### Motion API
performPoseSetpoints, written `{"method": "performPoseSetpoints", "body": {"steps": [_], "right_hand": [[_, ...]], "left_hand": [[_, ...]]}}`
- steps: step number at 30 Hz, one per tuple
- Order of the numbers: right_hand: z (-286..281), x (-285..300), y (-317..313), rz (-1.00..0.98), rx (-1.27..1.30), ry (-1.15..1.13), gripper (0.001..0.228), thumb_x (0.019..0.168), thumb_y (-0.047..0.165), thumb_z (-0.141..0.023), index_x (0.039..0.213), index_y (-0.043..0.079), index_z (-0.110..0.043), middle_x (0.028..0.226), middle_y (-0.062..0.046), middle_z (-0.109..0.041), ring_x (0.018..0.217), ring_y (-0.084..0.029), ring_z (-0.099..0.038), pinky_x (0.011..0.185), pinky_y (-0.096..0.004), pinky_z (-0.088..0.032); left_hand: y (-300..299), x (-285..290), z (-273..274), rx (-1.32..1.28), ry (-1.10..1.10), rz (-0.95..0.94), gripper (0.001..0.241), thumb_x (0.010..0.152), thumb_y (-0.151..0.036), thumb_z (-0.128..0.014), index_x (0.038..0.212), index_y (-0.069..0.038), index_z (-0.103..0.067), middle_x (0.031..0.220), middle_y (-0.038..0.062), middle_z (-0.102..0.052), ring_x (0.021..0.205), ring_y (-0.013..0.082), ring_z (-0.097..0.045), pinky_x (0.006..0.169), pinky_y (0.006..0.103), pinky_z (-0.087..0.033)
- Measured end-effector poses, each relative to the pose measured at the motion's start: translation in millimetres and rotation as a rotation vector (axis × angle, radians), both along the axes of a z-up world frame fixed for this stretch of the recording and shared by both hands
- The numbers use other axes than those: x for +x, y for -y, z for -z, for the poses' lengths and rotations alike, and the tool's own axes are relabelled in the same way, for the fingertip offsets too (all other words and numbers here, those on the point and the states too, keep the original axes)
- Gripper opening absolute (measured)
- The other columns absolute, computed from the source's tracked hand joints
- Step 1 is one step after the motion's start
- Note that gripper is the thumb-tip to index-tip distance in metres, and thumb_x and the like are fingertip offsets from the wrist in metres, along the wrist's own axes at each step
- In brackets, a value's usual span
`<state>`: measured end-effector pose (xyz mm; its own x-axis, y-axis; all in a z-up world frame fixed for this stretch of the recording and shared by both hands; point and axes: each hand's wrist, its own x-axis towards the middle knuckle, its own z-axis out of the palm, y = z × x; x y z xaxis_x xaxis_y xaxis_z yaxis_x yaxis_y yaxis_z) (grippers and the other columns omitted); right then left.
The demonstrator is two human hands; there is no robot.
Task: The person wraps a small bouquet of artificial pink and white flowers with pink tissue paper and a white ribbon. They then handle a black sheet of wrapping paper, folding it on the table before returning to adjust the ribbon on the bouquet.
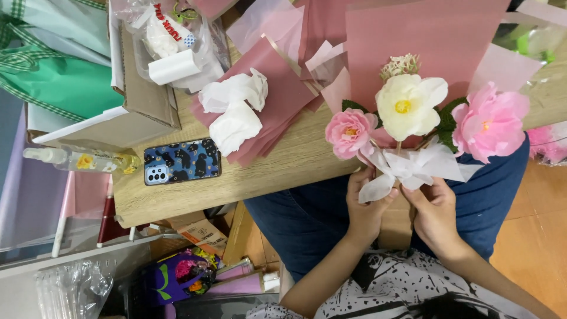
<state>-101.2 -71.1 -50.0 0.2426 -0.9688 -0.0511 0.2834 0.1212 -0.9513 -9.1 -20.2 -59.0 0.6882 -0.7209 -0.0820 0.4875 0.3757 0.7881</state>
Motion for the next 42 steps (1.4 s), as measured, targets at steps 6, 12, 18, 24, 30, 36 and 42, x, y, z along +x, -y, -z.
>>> {"method": "performPoseSetpoints", "body": {"steps": [6,12,18,24,30,36,42], "right_hand": [[-6.3,9.4,2.9,0.024,0.004,0.015,0.021,0.09,0.0,-0.073,0.11,0.003,-0.066,0.099,-0.003,-0.065,0.094,-0.008,-0.061,0.083,-0.03,-0.056],[6.5,4.1,8.5,-0.037,0.087,0.081,0.029,0.088,-0.002,-0.072,0.116,0.002,-0.066,0.102,-0.006,-0.067,0.097,-0.014,-0.066,0.088,-0.035,-0.056],[8.3,-2.0,10.0,-0.036,0.119,0.096,0.04,0.087,-0.002,-0.071,0.125,0.005,-0.061,0.11,-0.006,-0.069,0.1,-0.014,-0.066,0.092,-0.033,-0.053],[-35.2,9.5,2.6,-0.038,0.212,0.125,0.037,0.09,0.003,-0.07,0.125,0.008,-0.059,0.112,-0.003,-0.071,0.098,-0.011,-0.067,0.091,-0.029,-0.051],[26.4,-10.8,5.1,0.005,0.194,0.12,0.029,0.093,0.003,-0.07,0.119,0.009,-0.061,0.108,0.002,-0.07,0.094,-0.006,-0.065,0.09,-0.024,-0.05],[31.6,-10.9,4.9,0.065,0.117,0.067,0.024,0.093,0.004,-0.073,0.114,0.01,-0.064,0.105,-0.001,-0.071,0.095,-0.008,-0.068,0.09,-0.025,-0.053],[8.3,-9.7,-1.8,0.082,-0.012,-0.005,0.039,0.088,0.0,-0.076,0.123,0.005,-0.061,0.107,-0.003,-0.068,0.097,-0.009,-0.066,0.088,-0.029,-0.056]], "left_hand": [[0.4,-0.3,-2.9,0.045,-0.013,-0.006,0.053,0.079,-0.01,-0.086,0.125,-0.009,-0.058,0.125,0.001,-0.066,0.118,0.0081,-0.059,0.11,0.0307,-0.041],[3.3,0.2,23.3,0.006,0.029,-0.017,0.055,0.077,-0.002,-0.085,0.123,-0.008,-0.056,0.13,0.006,-0.066,0.123,0.0138,-0.06,0.11,0.0337,-0.042],[3.7,0.9,37.9,-0.138,0.085,-0.007,0.053,0.078,0.006,-0.081,0.12,-0.009,-0.053,0.136,0.006,-0.064,0.13,0.0192,-0.057,0.111,0.0362,-0.043],[3.0,4.1,25.5,-0.137,0.101,0.039,0.055,0.077,0.006,-0.082,0.121,-0.009,-0.053,0.136,0.005,-0.064,0.128,0.0193,-0.058,0.106,0.0339,-0.048],[1.6,2.9,26.6,-0.008,0.114,0.049,0.053,0.077,0.001,-0.083,0.124,-0.002,-0.058,0.134,0.011,-0.066,0.126,0.0177,-0.058,0.104,0.032,-0.049],[-2.3,7.5,-11.5,0.084,0.14,0.035,0.053,0.08,-0.005,-0.083,0.128,-0.004,-0.061,0.131,0.008,-0.068,0.122,0.0121,-0.059,0.104,0.0301,-0.048],[-4.6,1.4,-3.7,0.088,0.186,0.037,0.055,0.08,-0.014,-0.087,0.127,-0.006,-0.061,0.124,0.009,-0.068,0.122,0.0132,-0.06,0.107,0.0329,-0.045]]}}
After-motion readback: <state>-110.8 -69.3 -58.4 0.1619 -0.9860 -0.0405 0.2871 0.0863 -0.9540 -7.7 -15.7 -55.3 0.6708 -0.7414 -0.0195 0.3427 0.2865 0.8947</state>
